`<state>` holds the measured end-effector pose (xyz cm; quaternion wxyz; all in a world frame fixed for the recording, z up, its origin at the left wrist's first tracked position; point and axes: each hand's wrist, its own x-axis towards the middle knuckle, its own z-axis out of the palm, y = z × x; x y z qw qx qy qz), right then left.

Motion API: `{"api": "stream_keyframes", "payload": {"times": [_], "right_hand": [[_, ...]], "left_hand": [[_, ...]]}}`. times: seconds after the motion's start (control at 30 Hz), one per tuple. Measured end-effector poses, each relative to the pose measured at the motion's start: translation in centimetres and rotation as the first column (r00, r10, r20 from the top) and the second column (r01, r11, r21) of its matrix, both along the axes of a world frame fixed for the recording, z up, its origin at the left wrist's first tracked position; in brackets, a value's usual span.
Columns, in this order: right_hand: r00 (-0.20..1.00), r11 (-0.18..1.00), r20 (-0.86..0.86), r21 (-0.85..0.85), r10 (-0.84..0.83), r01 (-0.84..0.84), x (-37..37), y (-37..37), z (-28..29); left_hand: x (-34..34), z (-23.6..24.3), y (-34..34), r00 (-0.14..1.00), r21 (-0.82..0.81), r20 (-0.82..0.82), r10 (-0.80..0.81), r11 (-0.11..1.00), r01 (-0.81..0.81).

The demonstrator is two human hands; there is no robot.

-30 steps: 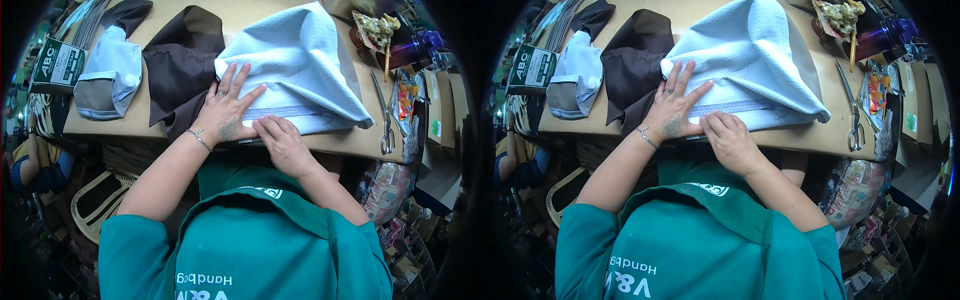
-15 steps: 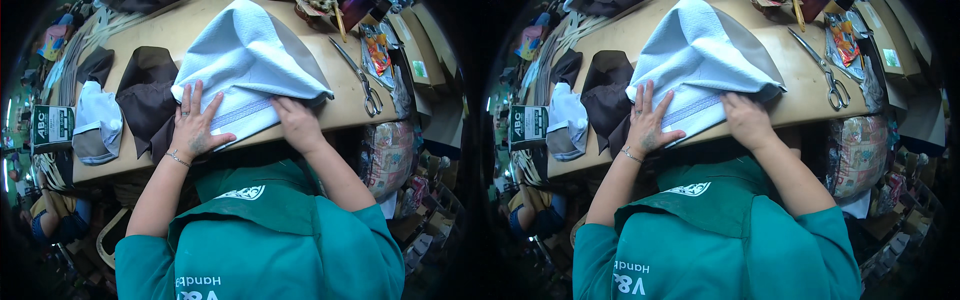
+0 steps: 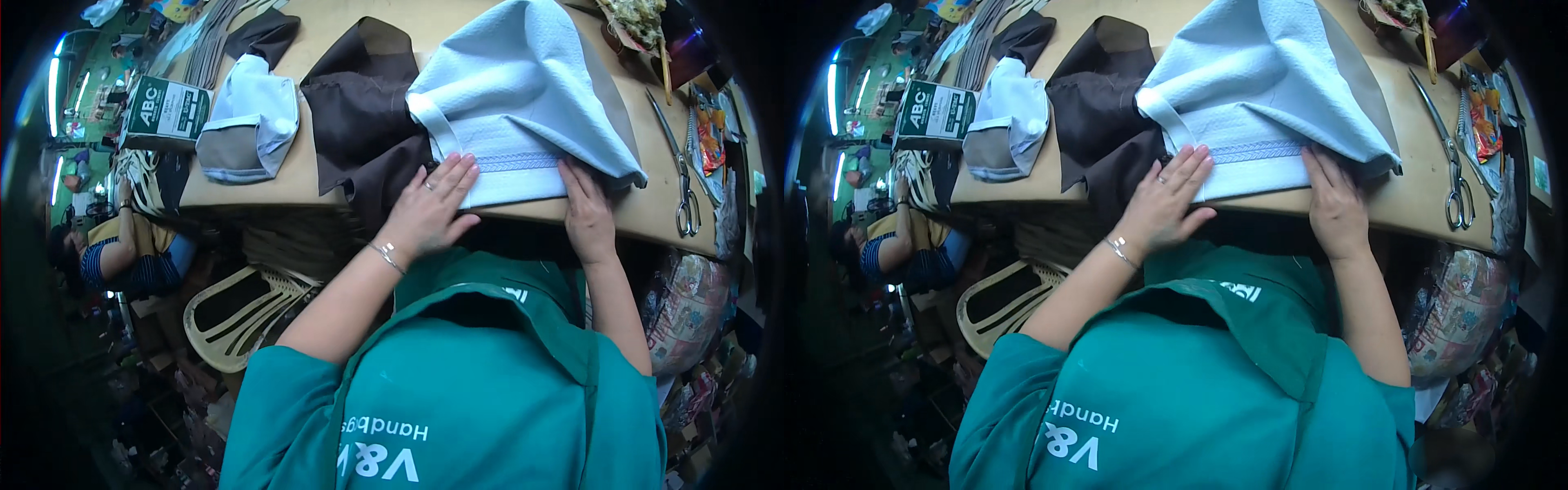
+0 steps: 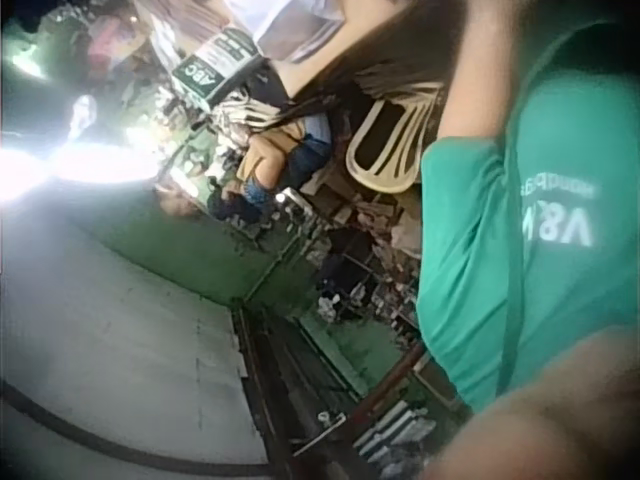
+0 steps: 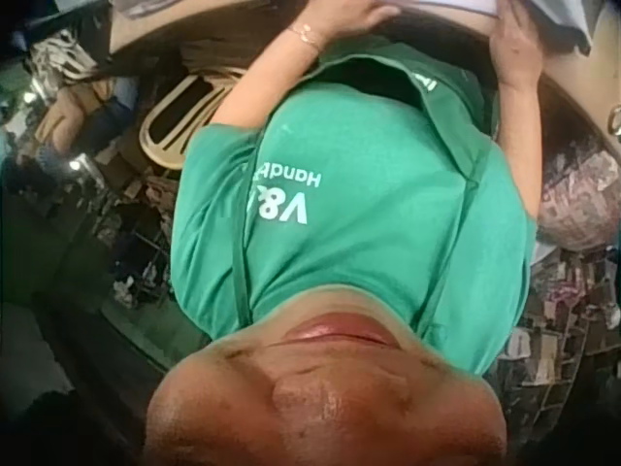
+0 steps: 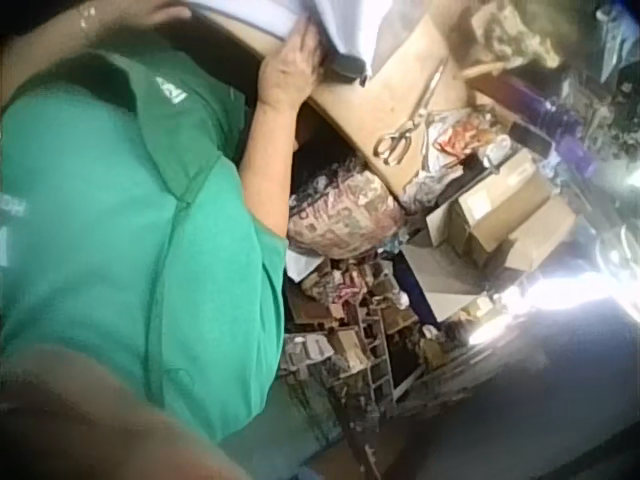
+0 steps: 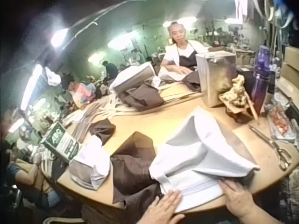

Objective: The person aligns a brown fabric piece with a white fabric liner on a table, trims the edges with shears, and presses the layers together by hand.

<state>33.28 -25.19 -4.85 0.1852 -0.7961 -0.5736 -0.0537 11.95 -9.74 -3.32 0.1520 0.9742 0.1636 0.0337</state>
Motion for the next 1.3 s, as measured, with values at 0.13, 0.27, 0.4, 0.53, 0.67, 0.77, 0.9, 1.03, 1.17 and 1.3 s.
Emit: {"api": "stream_keyframes", "payload": {"times": [0.13,0.27,0.4,0.53,0.67,0.77,0.9,1.03,1.17,1.3], "right_hand": [[0.990,0.998,-0.134,0.061,0.040,-0.032,1.1,0.3,0.5],[0.975,0.967,-0.200,0.249,0.094,-0.042,1.0,2.3,2.2],[0.946,0.929,-0.191,0.314,0.264,-0.196,-6.0,4.8,4.8],[0.918,0.946,-0.239,0.149,0.317,-0.288,-10.5,6.2,3.1],[0.911,0.961,-0.308,0.120,0.276,-0.250,-11.9,8.1,0.6],[0.799,0.950,-0.522,0.239,0.299,-0.200,-10.7,7.8,1.0],[0.483,0.820,-0.663,0.450,0.572,-0.354,-9.8,6.3,4.4],[0.411,0.761,-0.661,0.411,0.627,-0.502,-9.6,4.8,5.2],[0.276,0.890,-0.918,0.147,0.285,-0.431,-9.7,2.9,4.1],[0.322,0.732,-0.830,0.143,0.455,-0.666,-10.0,1.8,4.3]], "left_hand": [[-1.9,1.5,3.3,0.936,-0.874,0.212,0.280,0.483,0.054],[-4.9,1.6,2.3,0.942,-0.770,-0.100,0.319,0.576,-0.277],[-4.7,0.6,1.2,0.814,-0.291,0.017,0.580,0.782,-0.551],[-2.3,2.2,0.8,0.751,-0.698,-0.115,0.651,0.485,-0.527],[-1.9,1.5,1.1,0.736,-0.928,-0.125,0.666,0.185,-0.324],[-1.4,1.3,0.3,0.635,-0.973,-0.061,0.770,0.095,-0.209],[-2.0,-0.5,2.0,0.972,-0.231,0.113,0.205,0.957,-0.175],[-0.6,0.6,4.4,0.976,-0.500,0.100,0.192,0.858,-0.117],[4.9,3.5,1.9,0.865,-0.503,0.420,0.273,0.864,-0.029],[8.6,3.4,0.8,0.955,-0.191,0.296,0.014,0.980,0.045]]}}
